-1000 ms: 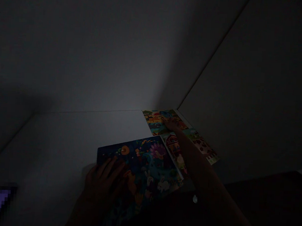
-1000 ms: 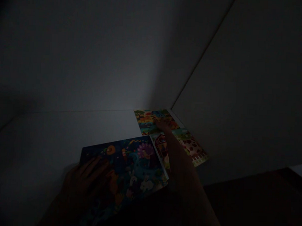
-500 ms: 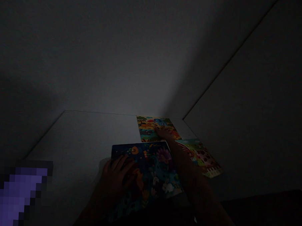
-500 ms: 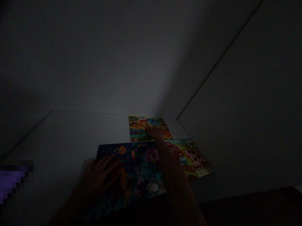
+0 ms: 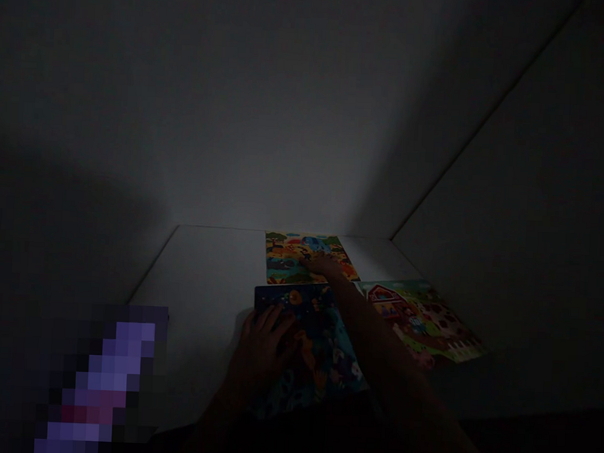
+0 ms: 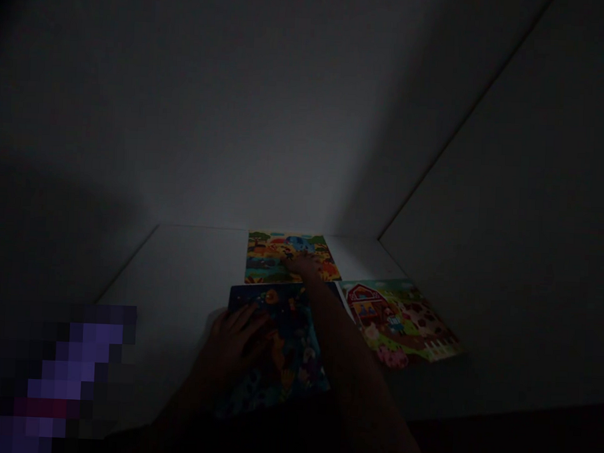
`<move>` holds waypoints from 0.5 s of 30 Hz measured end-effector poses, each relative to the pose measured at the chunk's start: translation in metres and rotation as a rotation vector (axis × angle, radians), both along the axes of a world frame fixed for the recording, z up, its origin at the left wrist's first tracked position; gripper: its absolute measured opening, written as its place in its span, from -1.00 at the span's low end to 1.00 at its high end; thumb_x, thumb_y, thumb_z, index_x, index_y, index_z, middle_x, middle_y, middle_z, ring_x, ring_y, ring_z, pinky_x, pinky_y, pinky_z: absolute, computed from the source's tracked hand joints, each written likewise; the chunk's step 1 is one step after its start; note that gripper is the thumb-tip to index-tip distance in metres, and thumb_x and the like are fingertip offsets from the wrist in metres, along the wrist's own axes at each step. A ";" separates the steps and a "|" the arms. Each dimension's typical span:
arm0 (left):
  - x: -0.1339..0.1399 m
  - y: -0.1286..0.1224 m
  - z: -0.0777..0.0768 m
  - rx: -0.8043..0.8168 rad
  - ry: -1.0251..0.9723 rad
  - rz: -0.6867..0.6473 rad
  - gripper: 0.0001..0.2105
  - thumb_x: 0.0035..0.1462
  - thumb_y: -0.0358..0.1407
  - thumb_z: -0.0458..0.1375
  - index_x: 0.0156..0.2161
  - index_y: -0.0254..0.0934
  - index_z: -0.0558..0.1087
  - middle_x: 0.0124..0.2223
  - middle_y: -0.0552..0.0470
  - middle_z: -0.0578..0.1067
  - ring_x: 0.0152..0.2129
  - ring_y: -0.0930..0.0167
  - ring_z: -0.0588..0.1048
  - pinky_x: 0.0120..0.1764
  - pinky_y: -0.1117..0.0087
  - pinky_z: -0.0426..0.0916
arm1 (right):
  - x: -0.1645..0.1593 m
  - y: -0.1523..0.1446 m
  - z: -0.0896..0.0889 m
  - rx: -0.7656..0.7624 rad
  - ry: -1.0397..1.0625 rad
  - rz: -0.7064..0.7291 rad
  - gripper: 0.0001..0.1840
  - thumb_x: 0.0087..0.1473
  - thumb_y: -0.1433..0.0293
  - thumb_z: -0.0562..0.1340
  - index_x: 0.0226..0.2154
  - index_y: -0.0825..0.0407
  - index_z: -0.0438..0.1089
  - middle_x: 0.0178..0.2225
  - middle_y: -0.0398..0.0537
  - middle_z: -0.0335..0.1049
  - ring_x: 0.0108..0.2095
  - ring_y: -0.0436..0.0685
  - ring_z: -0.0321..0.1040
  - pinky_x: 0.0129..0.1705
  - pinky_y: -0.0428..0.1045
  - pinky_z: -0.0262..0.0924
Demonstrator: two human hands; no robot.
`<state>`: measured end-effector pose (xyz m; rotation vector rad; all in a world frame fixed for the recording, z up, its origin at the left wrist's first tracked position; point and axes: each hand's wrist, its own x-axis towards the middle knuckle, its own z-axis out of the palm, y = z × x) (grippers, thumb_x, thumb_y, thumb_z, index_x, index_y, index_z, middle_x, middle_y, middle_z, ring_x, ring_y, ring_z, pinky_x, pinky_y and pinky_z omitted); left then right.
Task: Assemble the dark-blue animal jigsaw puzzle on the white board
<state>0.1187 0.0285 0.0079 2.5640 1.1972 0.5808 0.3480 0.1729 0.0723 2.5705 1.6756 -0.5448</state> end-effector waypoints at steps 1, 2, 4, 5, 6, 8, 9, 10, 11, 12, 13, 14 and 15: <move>0.000 -0.001 0.001 -0.002 0.000 0.005 -0.52 0.32 0.06 -0.09 0.21 -0.06 0.34 0.31 -0.09 0.27 0.25 0.15 0.21 0.24 -0.14 0.01 | -0.007 0.000 0.001 -0.012 -0.016 -0.040 0.15 0.06 -0.27 -0.02 0.37 0.27 -0.15 0.36 0.48 -0.17 0.34 0.59 -0.18 0.22 0.44 -0.10; -0.001 -0.001 0.002 -0.001 -0.003 0.012 -0.52 0.32 0.05 -0.08 0.21 -0.06 0.34 0.31 -0.09 0.27 0.24 0.16 0.22 0.24 -0.14 0.01 | -0.014 0.000 0.002 -0.023 -0.026 -0.076 0.18 0.05 -0.27 -0.01 0.37 0.29 -0.17 0.36 0.49 -0.18 0.34 0.60 -0.19 0.21 0.44 -0.08; -0.001 -0.002 0.003 0.005 -0.009 0.028 -0.55 0.32 0.03 -0.05 0.20 -0.06 0.35 0.30 -0.09 0.28 0.23 0.17 0.23 0.24 -0.13 0.00 | -0.025 0.001 0.003 -0.029 -0.029 -0.101 0.20 0.04 -0.28 -0.02 0.37 0.32 -0.20 0.35 0.53 -0.19 0.34 0.63 -0.22 0.20 0.46 -0.07; -0.001 -0.002 0.004 0.007 -0.009 0.033 -0.55 0.32 0.01 -0.04 0.20 -0.06 0.36 0.29 -0.08 0.29 0.23 0.17 0.24 0.25 -0.13 -0.01 | -0.029 0.002 0.003 -0.026 -0.026 -0.100 0.19 0.05 -0.27 -0.03 0.37 0.32 -0.20 0.35 0.54 -0.20 0.34 0.64 -0.23 0.19 0.48 -0.09; -0.001 -0.002 0.004 0.008 -0.006 0.036 -0.56 0.31 0.01 -0.03 0.19 -0.07 0.37 0.29 -0.08 0.30 0.22 0.16 0.24 0.25 -0.13 -0.01 | -0.032 0.003 0.002 -0.025 -0.022 -0.101 0.18 0.06 -0.27 -0.04 0.37 0.32 -0.21 0.35 0.55 -0.21 0.34 0.64 -0.24 0.19 0.50 -0.11; -0.001 -0.001 0.003 0.014 0.005 0.042 -0.57 0.31 -0.01 -0.02 0.18 -0.07 0.38 0.28 -0.09 0.31 0.21 0.15 0.26 0.25 -0.15 -0.02 | -0.036 0.005 0.000 -0.025 -0.009 -0.111 0.17 0.07 -0.26 -0.04 0.37 0.31 -0.21 0.36 0.54 -0.23 0.35 0.64 -0.28 0.19 0.52 -0.16; -0.001 0.000 0.002 0.017 0.012 0.043 -0.58 0.31 -0.02 -0.03 0.18 -0.07 0.38 0.28 -0.09 0.32 0.21 0.15 0.26 0.25 -0.16 -0.02 | -0.038 0.006 -0.001 -0.021 0.003 -0.113 0.16 0.07 -0.25 -0.03 0.37 0.31 -0.21 0.37 0.53 -0.25 0.35 0.63 -0.30 0.20 0.52 -0.18; -0.001 0.001 0.002 0.020 0.023 0.042 -0.58 0.31 -0.02 -0.03 0.18 -0.07 0.38 0.28 -0.10 0.32 0.21 0.14 0.27 0.25 -0.17 -0.02 | -0.039 0.007 -0.002 -0.014 0.017 -0.110 0.17 0.07 -0.25 -0.02 0.37 0.31 -0.22 0.37 0.52 -0.26 0.35 0.63 -0.31 0.20 0.52 -0.20; -0.001 0.003 0.001 0.024 0.037 0.042 -0.58 0.32 -0.03 -0.04 0.18 -0.07 0.38 0.28 -0.10 0.32 0.21 0.14 0.27 0.25 -0.18 -0.02 | -0.041 0.007 -0.003 -0.005 0.034 -0.105 0.19 0.06 -0.26 0.00 0.37 0.33 -0.23 0.37 0.54 -0.28 0.35 0.64 -0.32 0.21 0.52 -0.20; -0.002 0.004 0.000 0.027 0.055 0.040 -0.58 0.32 -0.04 -0.04 0.18 -0.07 0.38 0.28 -0.11 0.31 0.21 0.14 0.27 0.24 -0.18 -0.02 | -0.042 0.008 -0.004 0.009 0.047 -0.102 0.20 0.06 -0.25 0.01 0.37 0.36 -0.23 0.37 0.55 -0.28 0.35 0.65 -0.32 0.20 0.52 -0.20; -0.003 0.006 -0.001 0.028 0.076 0.035 -0.58 0.32 -0.05 -0.04 0.19 -0.07 0.38 0.29 -0.11 0.30 0.22 0.14 0.27 0.24 -0.18 -0.02 | -0.044 0.008 -0.005 0.026 0.051 -0.099 0.20 0.06 -0.25 0.01 0.36 0.37 -0.22 0.36 0.55 -0.25 0.34 0.66 -0.30 0.19 0.53 -0.17; -0.004 0.008 -0.002 0.028 0.098 0.029 -0.58 0.32 -0.06 -0.04 0.20 -0.07 0.37 0.29 -0.11 0.29 0.22 0.13 0.26 0.24 -0.18 -0.01 | -0.045 0.009 -0.006 0.034 0.038 -0.104 0.20 0.06 -0.26 0.00 0.36 0.36 -0.21 0.36 0.54 -0.22 0.33 0.66 -0.26 0.18 0.53 -0.13; -0.005 0.010 -0.003 0.027 0.120 0.024 -0.58 0.32 -0.07 -0.04 0.21 -0.08 0.36 0.30 -0.11 0.28 0.23 0.13 0.25 0.24 -0.18 -0.01 | -0.047 0.009 -0.007 0.044 0.020 -0.109 0.18 0.06 -0.27 -0.01 0.36 0.33 -0.18 0.36 0.51 -0.18 0.32 0.66 -0.22 0.16 0.53 -0.09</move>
